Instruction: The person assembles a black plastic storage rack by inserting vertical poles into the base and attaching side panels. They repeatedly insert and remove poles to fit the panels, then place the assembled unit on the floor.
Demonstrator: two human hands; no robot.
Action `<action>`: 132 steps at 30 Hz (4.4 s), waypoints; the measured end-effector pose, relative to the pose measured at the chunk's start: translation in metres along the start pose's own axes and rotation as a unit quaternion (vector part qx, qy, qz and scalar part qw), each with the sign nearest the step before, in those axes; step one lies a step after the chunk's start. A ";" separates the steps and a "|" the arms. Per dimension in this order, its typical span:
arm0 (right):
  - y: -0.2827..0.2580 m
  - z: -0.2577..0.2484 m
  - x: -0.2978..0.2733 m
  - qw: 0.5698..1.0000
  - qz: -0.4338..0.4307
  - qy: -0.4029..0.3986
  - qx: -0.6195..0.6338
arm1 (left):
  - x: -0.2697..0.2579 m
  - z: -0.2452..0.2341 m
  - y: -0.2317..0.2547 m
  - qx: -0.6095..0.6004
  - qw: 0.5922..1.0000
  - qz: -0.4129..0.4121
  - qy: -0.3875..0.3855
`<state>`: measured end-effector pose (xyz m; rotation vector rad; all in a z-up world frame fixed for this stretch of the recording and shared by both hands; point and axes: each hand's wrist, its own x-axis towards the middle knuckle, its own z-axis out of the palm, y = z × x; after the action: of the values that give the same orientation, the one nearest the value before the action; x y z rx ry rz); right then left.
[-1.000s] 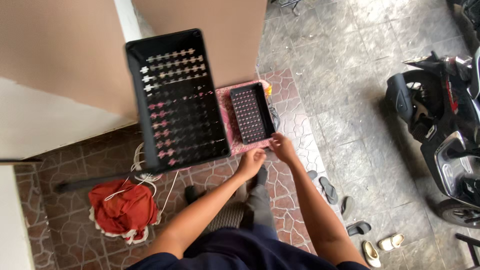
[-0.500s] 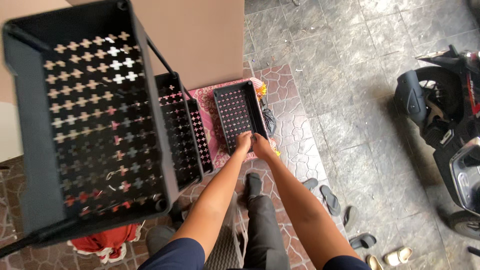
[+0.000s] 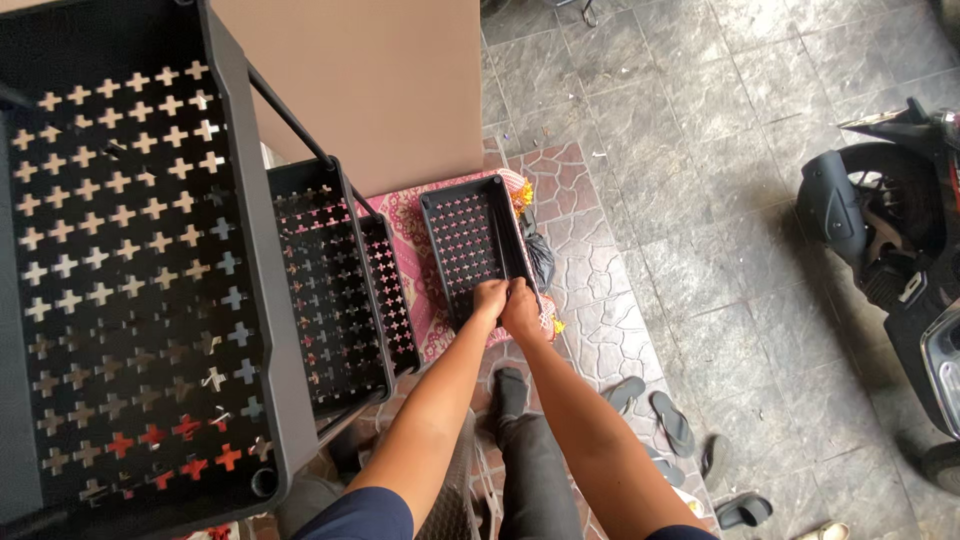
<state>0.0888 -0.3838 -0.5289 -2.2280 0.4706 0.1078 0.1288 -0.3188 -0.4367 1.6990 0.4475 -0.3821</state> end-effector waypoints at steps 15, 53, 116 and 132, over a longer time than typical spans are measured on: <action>0.013 -0.155 -0.115 0.973 0.061 -0.114 0.192 | -0.030 -0.013 0.046 -0.028 0.986 0.162 0.004; -0.409 -0.286 -0.272 0.657 -0.500 0.068 0.560 | -0.267 -0.262 0.247 0.321 0.812 0.487 -0.019; -0.449 -0.353 -0.215 0.908 -0.381 -0.134 0.113 | -0.263 -0.245 0.247 0.214 0.890 0.401 -0.044; -0.450 -0.353 -0.207 0.874 -0.398 -0.214 0.176 | -0.270 -0.244 0.252 0.127 0.870 0.476 -0.016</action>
<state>0.0346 -0.3284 0.0742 -1.7976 -0.6357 0.0664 0.0197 -0.1381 -0.0482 1.9398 -0.5111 0.2749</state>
